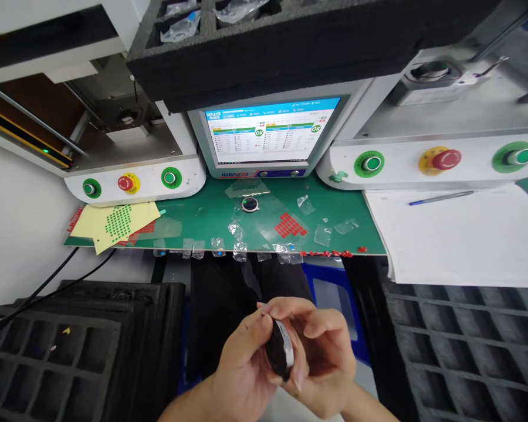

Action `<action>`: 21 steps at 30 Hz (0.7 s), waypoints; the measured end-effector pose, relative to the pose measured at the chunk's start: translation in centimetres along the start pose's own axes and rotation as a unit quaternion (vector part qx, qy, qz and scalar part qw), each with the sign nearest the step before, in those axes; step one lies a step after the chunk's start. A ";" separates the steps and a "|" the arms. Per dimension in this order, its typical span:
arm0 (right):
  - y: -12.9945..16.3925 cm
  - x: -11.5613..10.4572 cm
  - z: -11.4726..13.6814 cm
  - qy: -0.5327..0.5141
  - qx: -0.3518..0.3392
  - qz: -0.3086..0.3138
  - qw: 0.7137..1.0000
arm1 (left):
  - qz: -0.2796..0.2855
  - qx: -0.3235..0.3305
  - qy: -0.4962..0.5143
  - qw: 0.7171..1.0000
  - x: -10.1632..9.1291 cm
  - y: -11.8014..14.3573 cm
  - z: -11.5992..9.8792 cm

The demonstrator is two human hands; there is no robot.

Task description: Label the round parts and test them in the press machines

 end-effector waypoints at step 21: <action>-16.3 -12.5 -9.5 0.606 0.164 0.209 0.750 | -0.123 0.155 -0.903 0.382 -0.3 -17.0 -17.9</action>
Point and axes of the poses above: each hand's wrist, its own y-axis away from the middle knuckle, its own x-axis out of the palm, z = x × y, the point moved 6 cm from there along -y, towards the middle knuckle, and after that the axes turned 2 degrees about -y, right-handed, at the moved point
